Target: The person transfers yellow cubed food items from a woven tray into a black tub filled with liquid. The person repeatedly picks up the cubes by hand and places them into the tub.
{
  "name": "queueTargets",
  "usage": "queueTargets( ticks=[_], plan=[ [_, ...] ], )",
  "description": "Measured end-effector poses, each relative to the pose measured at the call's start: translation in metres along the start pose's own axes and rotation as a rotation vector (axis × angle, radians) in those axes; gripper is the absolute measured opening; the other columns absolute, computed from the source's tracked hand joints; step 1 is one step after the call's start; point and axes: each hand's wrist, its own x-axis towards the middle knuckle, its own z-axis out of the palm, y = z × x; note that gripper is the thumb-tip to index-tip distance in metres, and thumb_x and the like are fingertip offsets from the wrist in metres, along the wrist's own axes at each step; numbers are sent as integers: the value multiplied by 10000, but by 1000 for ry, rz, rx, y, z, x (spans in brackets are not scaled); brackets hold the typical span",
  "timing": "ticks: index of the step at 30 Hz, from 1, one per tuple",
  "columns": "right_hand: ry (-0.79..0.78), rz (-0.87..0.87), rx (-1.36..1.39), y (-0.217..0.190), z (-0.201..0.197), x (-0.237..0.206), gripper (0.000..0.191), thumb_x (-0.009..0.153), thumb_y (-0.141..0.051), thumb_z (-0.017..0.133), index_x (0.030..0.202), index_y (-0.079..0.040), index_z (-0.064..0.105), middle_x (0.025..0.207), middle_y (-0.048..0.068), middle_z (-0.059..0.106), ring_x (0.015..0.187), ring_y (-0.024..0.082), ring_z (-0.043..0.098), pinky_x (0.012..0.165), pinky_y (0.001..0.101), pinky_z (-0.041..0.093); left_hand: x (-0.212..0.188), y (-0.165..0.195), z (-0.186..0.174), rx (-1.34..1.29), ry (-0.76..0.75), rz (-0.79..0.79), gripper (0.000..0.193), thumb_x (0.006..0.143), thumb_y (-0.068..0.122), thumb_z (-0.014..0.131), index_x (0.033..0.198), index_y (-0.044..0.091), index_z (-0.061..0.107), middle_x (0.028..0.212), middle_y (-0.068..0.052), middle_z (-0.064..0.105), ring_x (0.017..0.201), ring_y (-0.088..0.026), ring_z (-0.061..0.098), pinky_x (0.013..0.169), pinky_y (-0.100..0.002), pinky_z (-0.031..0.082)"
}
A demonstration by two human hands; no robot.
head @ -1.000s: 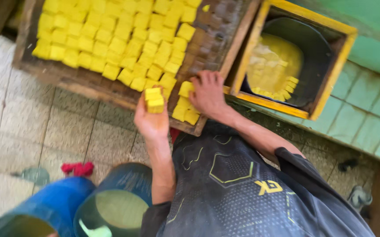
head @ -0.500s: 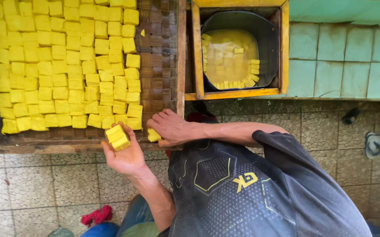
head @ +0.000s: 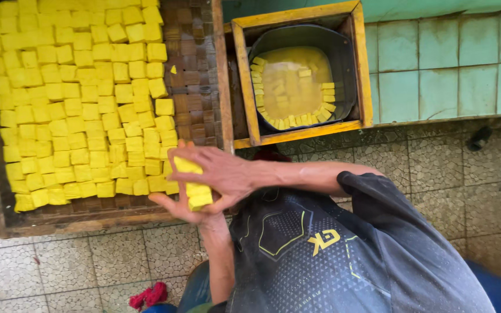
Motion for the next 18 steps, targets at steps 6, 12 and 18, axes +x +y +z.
queueTargets(
  ticks=[6, 12, 18],
  plan=[
    [60, 549, 1350, 106, -80, -56, 532, 957, -359, 637, 1380, -63, 510, 1329, 71, 610, 1214, 232, 610, 994, 448, 526, 29, -45, -4, 819, 45, 23, 749, 1039, 562, 428, 1600, 78, 315, 1688, -123, 297, 1555, -301, 287, 1291, -507, 211],
    [-437, 1095, 169, 260, -192, -129, 773, 841, -464, 597, 1492, -73, 454, 1337, 220, 619, 1155, 354, 655, 1006, 533, 526, 25, 0, -27, 1491, 242, 513, 381, 1092, 209, 558, 1410, 5, 509, 1463, -179, 536, 1392, -330, 518, 1194, -478, 421],
    [-423, 123, -946, 347, -174, -192, 389, 828, -331, 662, 1144, -106, 686, 1338, 295, 604, 1234, 437, 562, 1061, 490, 463, 51, 1, -49, 1934, 427, 931, 474, 842, 61, 790, 1257, 13, 565, 1236, -180, 541, 1179, -356, 541, 1031, -479, 440]
  ],
)
